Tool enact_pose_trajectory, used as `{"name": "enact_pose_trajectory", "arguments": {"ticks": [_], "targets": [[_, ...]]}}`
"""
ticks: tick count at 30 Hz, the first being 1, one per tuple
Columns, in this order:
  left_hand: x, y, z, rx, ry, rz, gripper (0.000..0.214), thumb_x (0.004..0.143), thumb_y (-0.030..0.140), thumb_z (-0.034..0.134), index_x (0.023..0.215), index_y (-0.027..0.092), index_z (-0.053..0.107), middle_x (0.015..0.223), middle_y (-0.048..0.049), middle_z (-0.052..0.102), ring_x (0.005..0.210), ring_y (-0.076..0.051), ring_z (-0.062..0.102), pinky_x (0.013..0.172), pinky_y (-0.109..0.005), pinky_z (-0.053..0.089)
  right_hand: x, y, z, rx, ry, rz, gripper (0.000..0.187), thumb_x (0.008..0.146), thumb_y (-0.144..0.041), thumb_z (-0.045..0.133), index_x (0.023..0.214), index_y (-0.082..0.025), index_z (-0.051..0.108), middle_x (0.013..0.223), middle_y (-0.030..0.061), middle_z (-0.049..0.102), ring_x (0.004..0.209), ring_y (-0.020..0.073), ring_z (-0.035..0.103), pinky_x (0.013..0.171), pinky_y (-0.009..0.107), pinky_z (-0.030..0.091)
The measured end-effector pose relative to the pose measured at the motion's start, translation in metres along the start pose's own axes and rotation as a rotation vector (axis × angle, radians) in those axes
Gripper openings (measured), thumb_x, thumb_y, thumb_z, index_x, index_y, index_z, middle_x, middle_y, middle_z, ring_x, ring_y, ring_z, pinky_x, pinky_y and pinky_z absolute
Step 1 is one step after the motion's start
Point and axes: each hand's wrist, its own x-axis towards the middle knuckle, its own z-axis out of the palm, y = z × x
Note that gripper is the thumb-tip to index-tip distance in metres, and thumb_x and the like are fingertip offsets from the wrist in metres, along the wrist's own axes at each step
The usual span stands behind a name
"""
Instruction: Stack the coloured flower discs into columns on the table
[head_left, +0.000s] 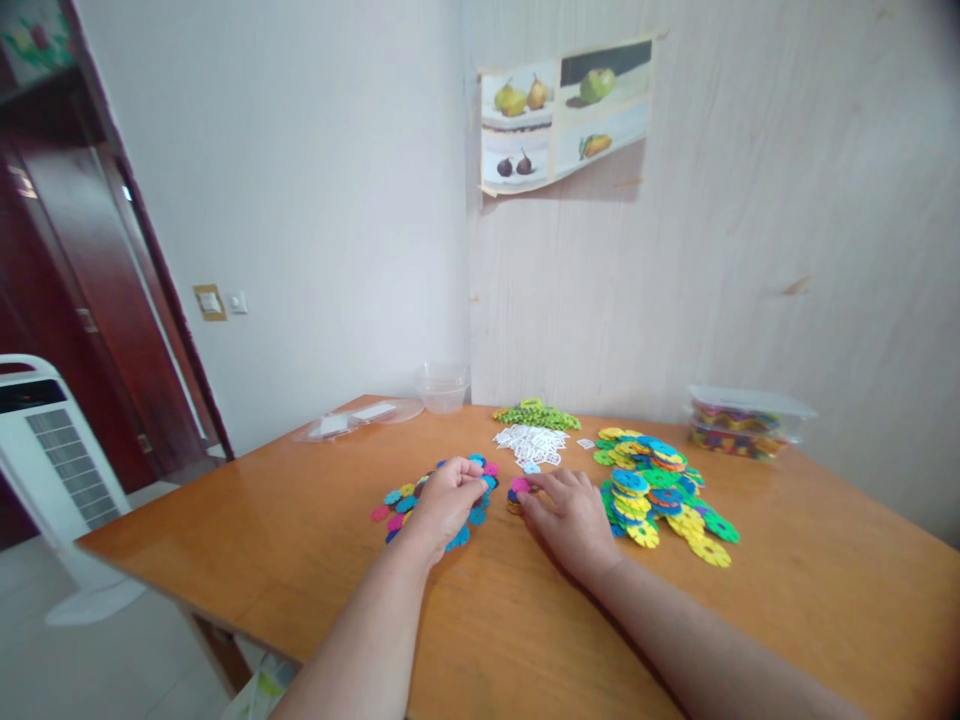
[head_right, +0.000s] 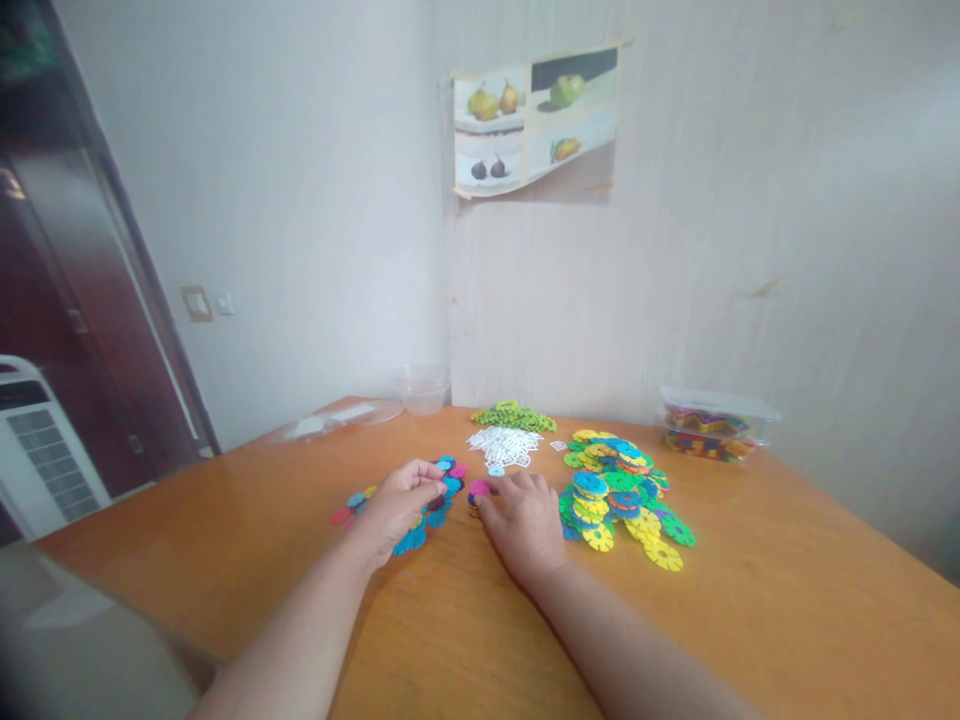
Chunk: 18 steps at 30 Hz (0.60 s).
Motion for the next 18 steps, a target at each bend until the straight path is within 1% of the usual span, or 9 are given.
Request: {"name": "enact_pose_trajectory", "arguments": {"ticks": [4,8,12,15,18], "targets": [[-0.001,0.002,0.000,-0.001,0.041,-0.020,0.015,0.071,0.027,0.062,0.083,0.019,0.058,0.076,-0.0014,0.067,0.068,-0.014,0.060,0.064,-0.023,0.044,0.001,0.002,0.000,-0.038,-0.059,0.015,0.027,0.090,-0.048,0.053,0.104,-0.034,0.071,0.090,0.0033,0.066,0.087,0.0201,0.053,0.076,0.030,0.035],[0.000,0.000,0.001,0.031,0.026,-0.013,0.013,0.071,0.023,0.062,0.083,0.018,0.058,0.075,-0.0022,0.066,0.069,-0.014,0.060,0.063,-0.024,0.044,0.002,0.000,-0.002,-0.051,-0.093,0.018,0.029,0.090,-0.051,0.051,0.105,-0.035,0.071,0.087,0.0037,0.065,0.084,0.0201,0.053,0.074,0.030,0.035],[0.003,-0.005,0.002,0.070,0.015,-0.003,0.015,0.071,0.022,0.061,0.086,0.018,0.059,0.078,-0.0037,0.067,0.072,-0.016,0.061,0.063,-0.024,0.045,0.003,-0.001,-0.002,-0.043,-0.115,0.032,0.031,0.088,-0.051,0.053,0.106,-0.032,0.071,0.085,0.0045,0.065,0.086,0.0213,0.054,0.074,0.030,0.035],[0.005,-0.009,0.000,0.086,0.017,-0.001,0.015,0.072,0.023,0.060,0.085,0.018,0.058,0.076,-0.0031,0.066,0.070,-0.015,0.060,0.061,-0.024,0.044,0.002,-0.001,-0.001,-0.036,-0.119,0.047,0.029,0.089,-0.049,0.053,0.099,-0.029,0.072,0.084,0.0045,0.066,0.086,0.0212,0.054,0.074,0.031,0.034],[0.006,-0.010,-0.001,0.115,0.033,0.001,0.013,0.071,0.021,0.058,0.085,0.018,0.058,0.073,-0.0019,0.065,0.068,-0.015,0.060,0.060,-0.023,0.043,0.001,-0.002,-0.002,-0.065,-0.107,0.076,0.026,0.090,-0.041,0.051,0.090,-0.026,0.072,0.085,0.0046,0.067,0.086,0.0209,0.054,0.072,0.031,0.032]]}}
